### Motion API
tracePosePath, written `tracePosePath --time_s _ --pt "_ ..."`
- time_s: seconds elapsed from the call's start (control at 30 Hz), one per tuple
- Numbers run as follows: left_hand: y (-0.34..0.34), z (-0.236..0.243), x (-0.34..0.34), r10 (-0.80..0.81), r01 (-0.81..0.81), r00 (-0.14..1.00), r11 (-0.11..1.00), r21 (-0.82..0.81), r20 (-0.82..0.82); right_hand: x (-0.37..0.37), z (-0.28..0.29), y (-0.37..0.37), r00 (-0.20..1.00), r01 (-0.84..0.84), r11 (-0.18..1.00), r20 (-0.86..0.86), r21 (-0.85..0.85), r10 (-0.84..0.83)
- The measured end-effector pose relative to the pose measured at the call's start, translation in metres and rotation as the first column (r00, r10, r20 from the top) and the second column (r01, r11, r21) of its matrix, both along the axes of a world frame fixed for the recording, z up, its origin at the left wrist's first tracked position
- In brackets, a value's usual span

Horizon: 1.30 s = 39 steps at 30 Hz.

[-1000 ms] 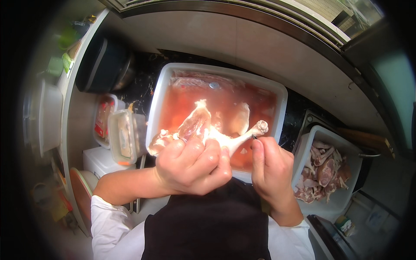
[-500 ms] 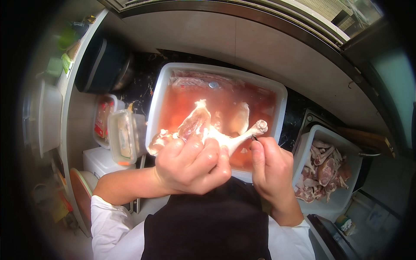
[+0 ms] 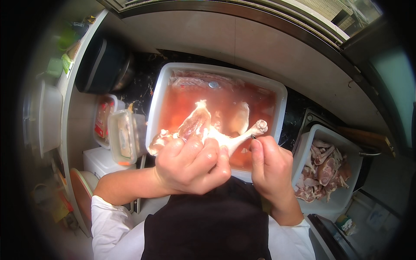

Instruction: The person removes meat from a cooked chicken leg using a small knife. They repeatedly cut and pull the meat away from the bone, placing the separated meat into a container of reddish liquid and the bones into a separate bin.

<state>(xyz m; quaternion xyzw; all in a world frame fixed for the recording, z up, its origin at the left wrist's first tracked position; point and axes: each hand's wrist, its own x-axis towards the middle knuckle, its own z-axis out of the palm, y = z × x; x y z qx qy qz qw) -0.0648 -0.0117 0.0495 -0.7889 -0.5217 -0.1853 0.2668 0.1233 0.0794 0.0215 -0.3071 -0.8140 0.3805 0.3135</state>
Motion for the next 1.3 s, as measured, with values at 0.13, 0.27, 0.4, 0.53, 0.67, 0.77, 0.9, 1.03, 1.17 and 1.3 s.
tracePosePath --time_s 0.13,0.27,0.4,0.53,0.67,0.77,0.9,1.03,1.17,1.3 --pt "0.0009 -0.0005 -0.0003 0.004 -0.004 1.0 1.0 -0.001 0.005 0.0004 -0.0009 0.0008 1.0 0.031 0.999 0.003 -0.011 -0.031" --pt "-0.0016 0.0 -0.0003 0.015 -0.012 0.998 0.999 -0.051 0.058 0.0007 -0.0023 -0.0006 0.999 0.012 0.999 -0.032 -0.042 -0.013" --pt "-0.0035 -0.002 0.0003 0.019 -0.007 0.99 0.996 -0.089 0.14 -0.0012 -0.0071 0.001 1.0 0.011 0.999 -0.018 -0.033 -0.012" --pt "-0.0062 -0.0026 -0.0009 0.04 0.005 0.969 0.984 -0.179 0.244 0.0008 -0.0072 0.001 0.999 0.017 0.997 -0.03 -0.075 -0.019" --pt "-0.0068 -0.0015 -0.0016 0.053 0.02 0.954 0.971 -0.239 0.296 -0.0002 -0.008 0.0007 0.997 -0.009 0.997 -0.076 -0.077 0.003" --pt "-0.0066 -0.0009 -0.0009 0.059 0.013 0.956 0.97 -0.244 0.289 -0.001 -0.0097 0.0011 0.997 -0.015 0.998 -0.076 -0.064 0.01" --pt "-0.0069 -0.0006 -0.0003 0.068 0.005 0.955 0.969 -0.248 0.288 0.0016 -0.0086 0.0019 0.999 0.002 0.998 -0.033 -0.066 -0.004" --pt "-0.0069 -0.0015 -0.0007 0.054 0.012 0.957 0.974 -0.224 0.286 0.0029 -0.005 0.0002 0.999 -0.021 0.992 -0.047 -0.127 0.016" --pt "-0.0087 -0.0012 0.0011 0.042 0.009 0.968 0.98 -0.201 0.249 -0.0008 -0.0057 -0.0001 0.997 -0.012 0.995 -0.077 -0.1 0.004" --pt "-0.0084 -0.0023 0.0016 0.028 0.006 0.978 0.986 -0.164 0.208 -0.0016 -0.0055 -0.0003 0.999 0.004 0.999 -0.043 -0.047 -0.006"
